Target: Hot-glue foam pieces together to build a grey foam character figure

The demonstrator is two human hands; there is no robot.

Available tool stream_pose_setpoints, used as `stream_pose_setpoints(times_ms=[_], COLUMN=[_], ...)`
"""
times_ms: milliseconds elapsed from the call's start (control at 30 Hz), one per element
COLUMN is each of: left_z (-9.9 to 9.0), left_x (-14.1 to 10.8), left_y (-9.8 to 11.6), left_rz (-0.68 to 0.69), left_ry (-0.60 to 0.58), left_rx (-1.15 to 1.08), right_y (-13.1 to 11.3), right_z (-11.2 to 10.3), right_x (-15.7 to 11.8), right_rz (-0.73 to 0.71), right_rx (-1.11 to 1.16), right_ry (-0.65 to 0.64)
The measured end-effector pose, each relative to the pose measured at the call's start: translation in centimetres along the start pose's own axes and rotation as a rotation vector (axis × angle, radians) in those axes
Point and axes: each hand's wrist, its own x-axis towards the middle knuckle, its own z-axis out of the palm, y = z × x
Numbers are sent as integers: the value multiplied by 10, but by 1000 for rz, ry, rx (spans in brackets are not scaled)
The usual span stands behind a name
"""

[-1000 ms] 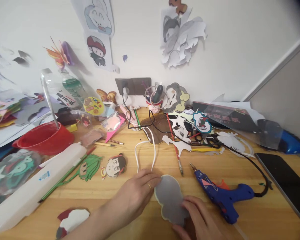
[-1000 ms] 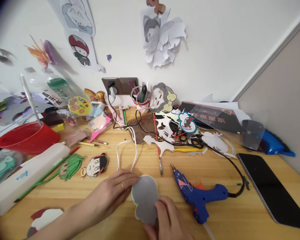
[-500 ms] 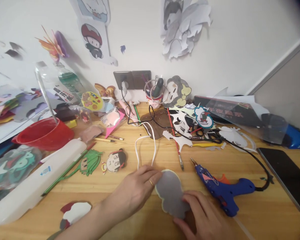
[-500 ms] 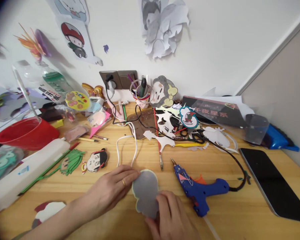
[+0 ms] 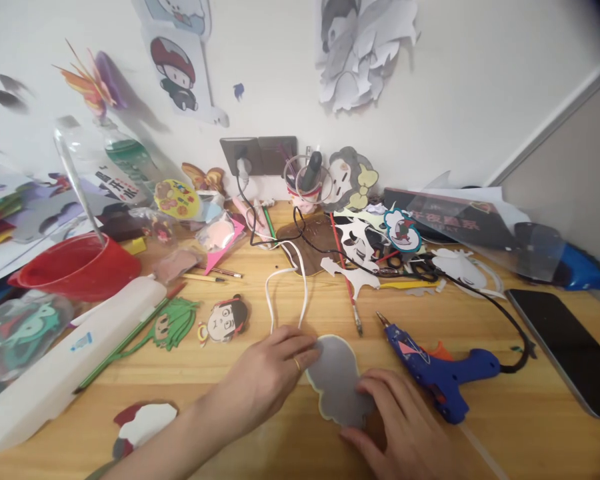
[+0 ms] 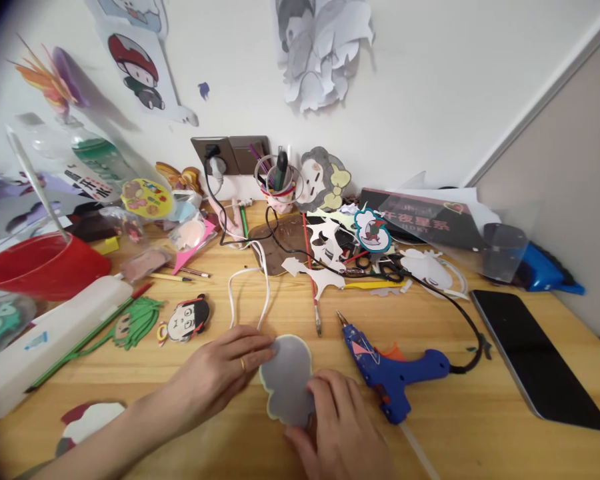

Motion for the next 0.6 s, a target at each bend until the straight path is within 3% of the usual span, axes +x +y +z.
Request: stream_pose_setpoints(times_ms=[400,600], left_z=[-1,-1], left_x=[1,0], left_y=[-1,-2], left_rz=[-23,-42], left_ry=[-9,-46], left_rx=[-48,-52], right_y=[6,28], right_z=[-3,-31], right_x=[-1,3], right_rz=[-20,-142], right_rx=[59,43], right_ry=[-8,85])
